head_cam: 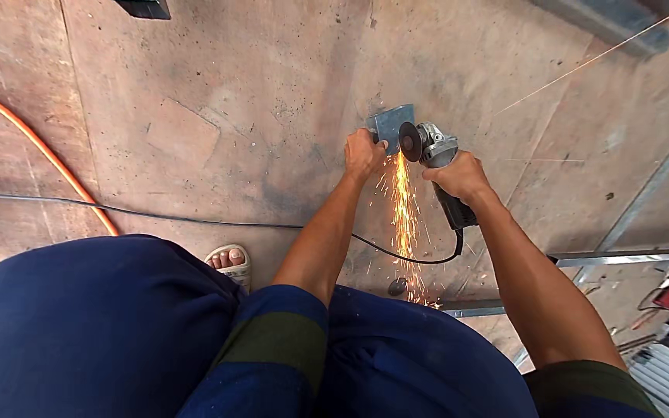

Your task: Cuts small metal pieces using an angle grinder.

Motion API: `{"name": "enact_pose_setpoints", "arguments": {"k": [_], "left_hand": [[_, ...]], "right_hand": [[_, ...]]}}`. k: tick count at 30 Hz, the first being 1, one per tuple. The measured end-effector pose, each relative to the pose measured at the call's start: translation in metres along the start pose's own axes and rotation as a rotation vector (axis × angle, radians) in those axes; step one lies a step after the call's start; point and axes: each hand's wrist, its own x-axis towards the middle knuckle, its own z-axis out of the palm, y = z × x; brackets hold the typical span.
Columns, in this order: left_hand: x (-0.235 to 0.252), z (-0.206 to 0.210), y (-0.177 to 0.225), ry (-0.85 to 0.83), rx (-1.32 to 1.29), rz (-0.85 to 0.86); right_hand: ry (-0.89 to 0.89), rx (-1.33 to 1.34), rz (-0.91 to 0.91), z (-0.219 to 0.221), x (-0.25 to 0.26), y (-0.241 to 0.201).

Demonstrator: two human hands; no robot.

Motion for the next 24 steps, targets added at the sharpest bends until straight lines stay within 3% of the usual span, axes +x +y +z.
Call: {"name": "enact_pose_setpoints", "arguments": {"k": [24], "left_hand": [[0.002, 0.001, 0.0, -0.003, 0.008, -0.001]], "right_hand": [[0.001, 0.009, 0.005, 0.0, -0.001, 0.0]]}}
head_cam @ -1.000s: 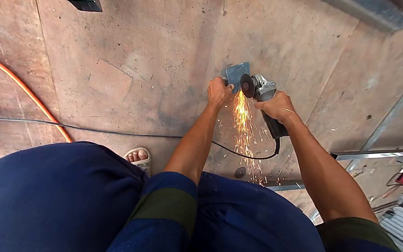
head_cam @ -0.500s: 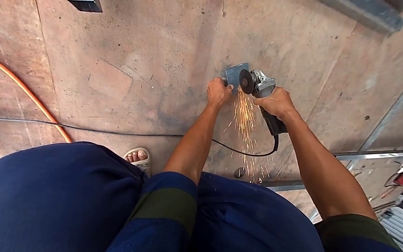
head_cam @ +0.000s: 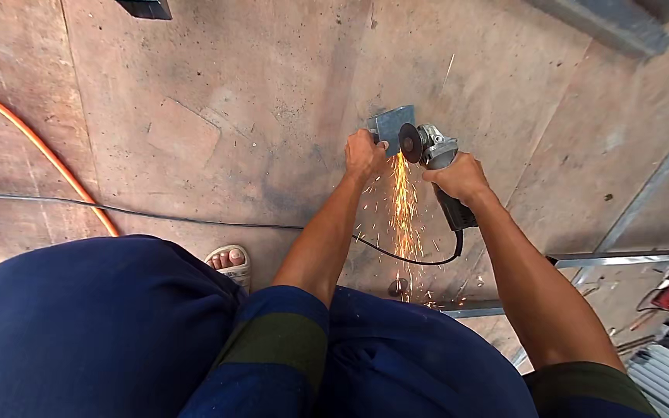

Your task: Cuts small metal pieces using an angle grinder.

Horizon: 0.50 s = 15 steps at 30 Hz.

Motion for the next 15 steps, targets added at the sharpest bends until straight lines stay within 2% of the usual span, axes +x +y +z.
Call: {"name": "enact_pose_setpoints", "arguments": {"k": [15], "left_hand": [[0.0, 0.0, 0.0, -0.004, 0.0, -0.014]], "right_hand": [[0.021, 0.018, -0.015, -0.008, 0.008, -0.023]]}}
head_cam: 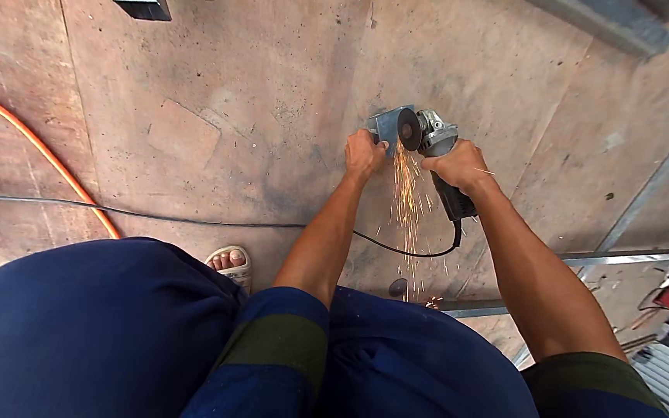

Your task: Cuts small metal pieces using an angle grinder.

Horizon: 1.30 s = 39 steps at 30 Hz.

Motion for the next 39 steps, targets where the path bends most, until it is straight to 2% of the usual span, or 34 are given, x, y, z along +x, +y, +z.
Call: {"name": "enact_pose_setpoints", "arguments": {"k": [39], "left_hand": [[-0.002, -0.001, 0.002, 0.015, -0.035, -0.019]], "right_hand": [[-0.027, 0.031, 0.016, 0.009, -0.002, 0.022]]}}
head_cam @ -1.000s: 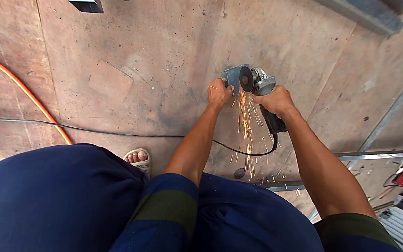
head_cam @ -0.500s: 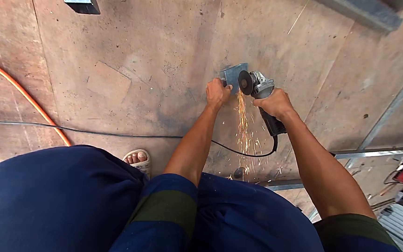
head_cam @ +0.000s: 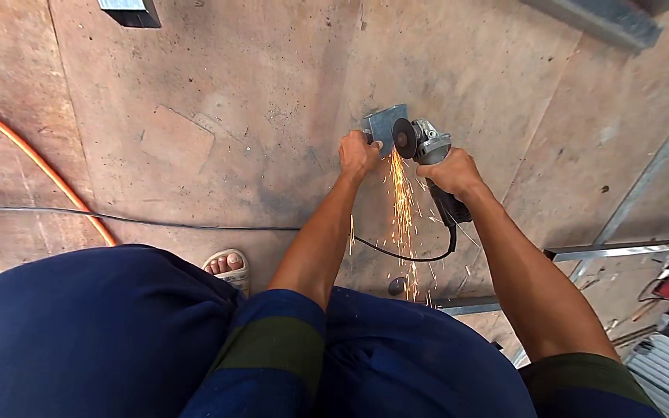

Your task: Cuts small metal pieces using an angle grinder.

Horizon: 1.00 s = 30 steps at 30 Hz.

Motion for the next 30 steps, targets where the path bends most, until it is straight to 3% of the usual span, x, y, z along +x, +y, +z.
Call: {"name": "enact_pose_setpoints", "arguments": {"k": [30], "left_hand": [[0.002, 0.001, 0.0, 0.003, -0.004, -0.013]], "right_hand": [[0.01, 0.025, -0.004, -0.003, 0.003, -0.008]]}}
